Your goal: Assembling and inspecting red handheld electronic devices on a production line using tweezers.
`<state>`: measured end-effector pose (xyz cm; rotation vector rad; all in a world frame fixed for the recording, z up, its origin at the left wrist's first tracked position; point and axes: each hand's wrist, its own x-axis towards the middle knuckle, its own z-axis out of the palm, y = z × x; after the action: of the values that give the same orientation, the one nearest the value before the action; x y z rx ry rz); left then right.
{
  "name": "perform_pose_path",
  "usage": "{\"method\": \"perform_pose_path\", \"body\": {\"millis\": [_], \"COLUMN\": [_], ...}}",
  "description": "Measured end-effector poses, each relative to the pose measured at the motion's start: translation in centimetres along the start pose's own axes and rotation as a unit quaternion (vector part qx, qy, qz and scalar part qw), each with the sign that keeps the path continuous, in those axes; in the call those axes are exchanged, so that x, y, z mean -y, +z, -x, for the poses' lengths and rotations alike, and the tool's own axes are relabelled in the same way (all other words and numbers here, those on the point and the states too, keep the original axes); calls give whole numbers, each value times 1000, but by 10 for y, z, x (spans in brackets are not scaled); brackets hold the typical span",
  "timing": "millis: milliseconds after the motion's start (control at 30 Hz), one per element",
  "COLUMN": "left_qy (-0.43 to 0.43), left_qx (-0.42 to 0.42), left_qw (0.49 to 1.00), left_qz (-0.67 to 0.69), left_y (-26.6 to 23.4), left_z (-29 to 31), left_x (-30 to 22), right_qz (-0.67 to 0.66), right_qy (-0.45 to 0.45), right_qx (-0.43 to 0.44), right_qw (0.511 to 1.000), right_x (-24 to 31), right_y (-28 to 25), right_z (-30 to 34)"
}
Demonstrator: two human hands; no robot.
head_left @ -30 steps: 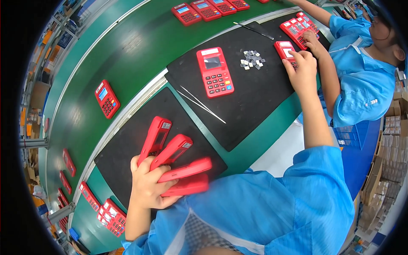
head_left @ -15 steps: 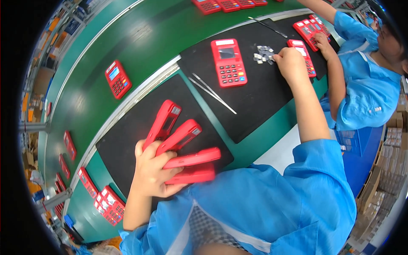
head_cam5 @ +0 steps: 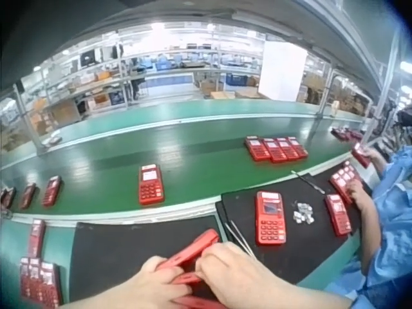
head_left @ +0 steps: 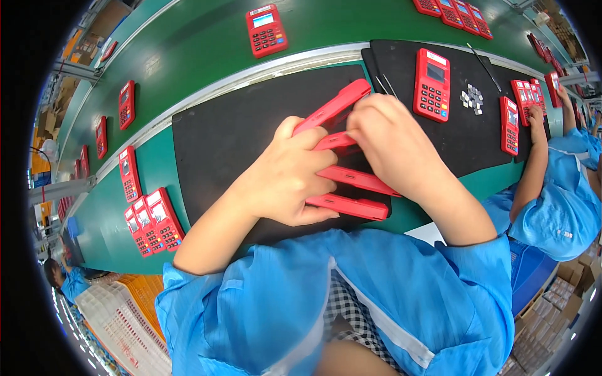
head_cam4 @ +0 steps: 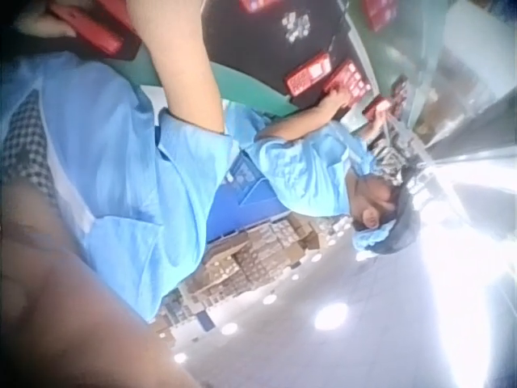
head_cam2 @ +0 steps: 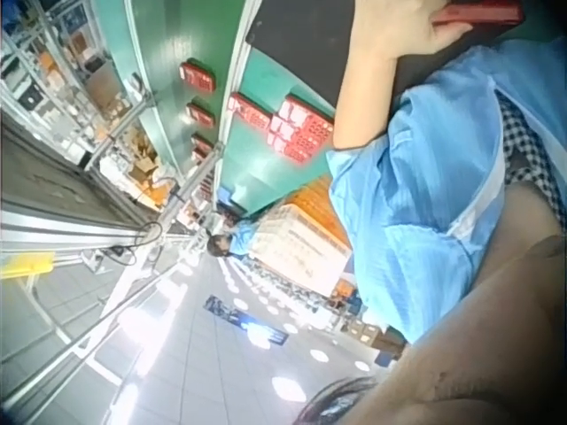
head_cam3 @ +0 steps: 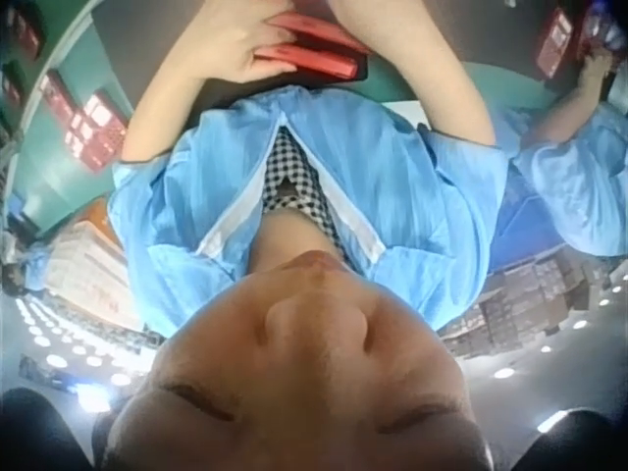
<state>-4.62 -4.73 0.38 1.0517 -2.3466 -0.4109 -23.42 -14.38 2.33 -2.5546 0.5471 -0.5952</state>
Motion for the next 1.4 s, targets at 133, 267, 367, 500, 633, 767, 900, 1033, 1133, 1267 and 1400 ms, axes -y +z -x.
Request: {"method": "perform_pose_path", "body": {"millis": [133,267,367,500,633,767,900,1033,1133,1267,1400], "left_qy": [2,7,-4,1,-12,-3,8,-1,-5,-1,7], "left_qx": [-5,-7,3,14,-4,-9,-5,-8,-8,-5,-5], "left_qw": [1000,1000,1000,1000,999,999,998,999,999,998,998], "left_qz": [0,12,-21,-10,-53,-47,-60,-52,-48,-57,-61], "left_y": [-1,-1,2,3,1,5,2,3,3,1,0], "left_z": [-2,-7,-9,-8,-13,-3,1,8,9,13,15], "left_x": [-4,-7,-7,-7,-3,-4,-1,1,-1,-1,-3], "right_qz": [35,71,7,88,47,-4,215,196,224,275,199], "right_qy": [-65,-138,-152,-170,-78,90,334,291,227,274,318], "right_qx": [75,79,44,42,5,-172,-121,11,56,21,-81], "right_qw": [995,985,987,981,996,981,910,936,946,921,923], "right_x": [3,0,-18,8,10,-56,-125,-106,-79,-70,-73], "right_y": [1,4,14,6,3,-42,-52,-37,-38,-36,-33], "right_z": [-14,-13,-10,4,26,53,87,102,117,140,150]}}
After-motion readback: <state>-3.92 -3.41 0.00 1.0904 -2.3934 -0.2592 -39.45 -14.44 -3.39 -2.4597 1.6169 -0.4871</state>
